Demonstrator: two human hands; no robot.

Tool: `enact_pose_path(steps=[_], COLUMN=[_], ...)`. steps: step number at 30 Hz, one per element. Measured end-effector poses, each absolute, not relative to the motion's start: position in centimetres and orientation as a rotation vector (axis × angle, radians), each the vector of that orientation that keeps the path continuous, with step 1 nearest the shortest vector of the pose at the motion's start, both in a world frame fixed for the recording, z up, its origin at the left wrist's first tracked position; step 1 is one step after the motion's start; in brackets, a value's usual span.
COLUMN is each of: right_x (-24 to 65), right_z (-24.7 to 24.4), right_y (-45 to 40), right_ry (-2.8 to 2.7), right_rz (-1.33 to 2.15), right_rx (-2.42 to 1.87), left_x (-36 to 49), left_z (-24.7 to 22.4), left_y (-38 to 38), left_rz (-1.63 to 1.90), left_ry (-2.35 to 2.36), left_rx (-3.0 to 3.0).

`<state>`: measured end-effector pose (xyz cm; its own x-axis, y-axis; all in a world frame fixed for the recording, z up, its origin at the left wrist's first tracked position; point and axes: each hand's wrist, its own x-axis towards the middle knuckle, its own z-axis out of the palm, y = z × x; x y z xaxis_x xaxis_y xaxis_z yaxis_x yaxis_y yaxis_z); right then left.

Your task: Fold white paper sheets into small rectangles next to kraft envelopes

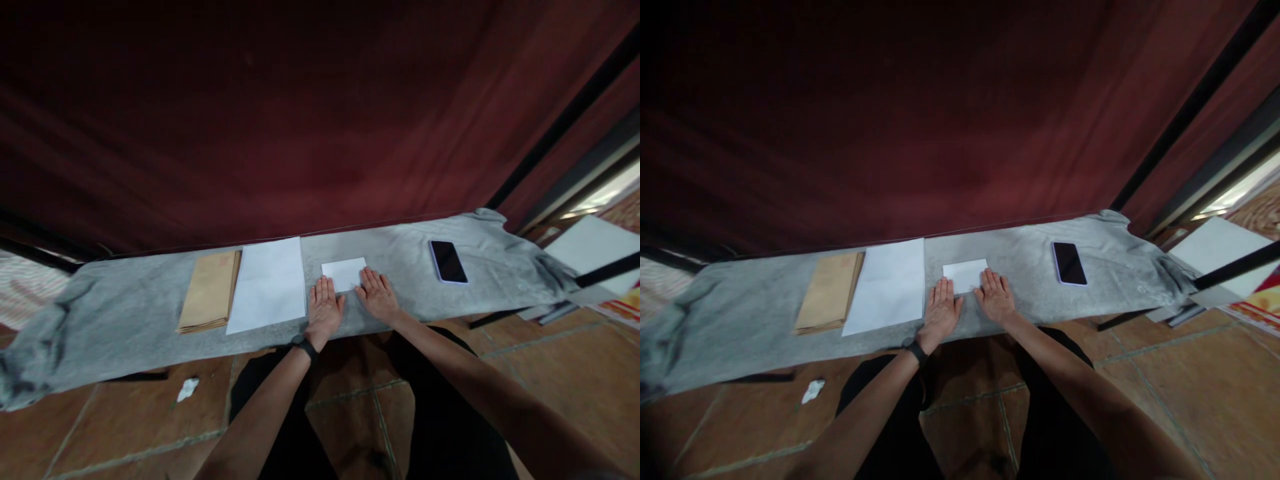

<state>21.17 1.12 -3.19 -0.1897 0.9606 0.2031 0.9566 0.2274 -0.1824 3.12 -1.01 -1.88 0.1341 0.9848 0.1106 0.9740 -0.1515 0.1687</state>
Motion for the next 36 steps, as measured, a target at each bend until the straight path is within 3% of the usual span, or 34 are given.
enact_pose_path(steps=[14, 36], right_x=[18.0, 20.6], right_z=[-2.3, -2.6], right_y=[4.8, 5.8], right_ry=[-2.333, -1.993], right_rz=[0.089, 0.016], right_rx=[-1.572, -1.913], left_x=[4.6, 4.0], left_z=[-1.5, -2.1], left_y=[3.9, 4.0], left_rz=[0.266, 0.256], left_ry=[1.82, 2.157], left_rx=[2.425, 2.298])
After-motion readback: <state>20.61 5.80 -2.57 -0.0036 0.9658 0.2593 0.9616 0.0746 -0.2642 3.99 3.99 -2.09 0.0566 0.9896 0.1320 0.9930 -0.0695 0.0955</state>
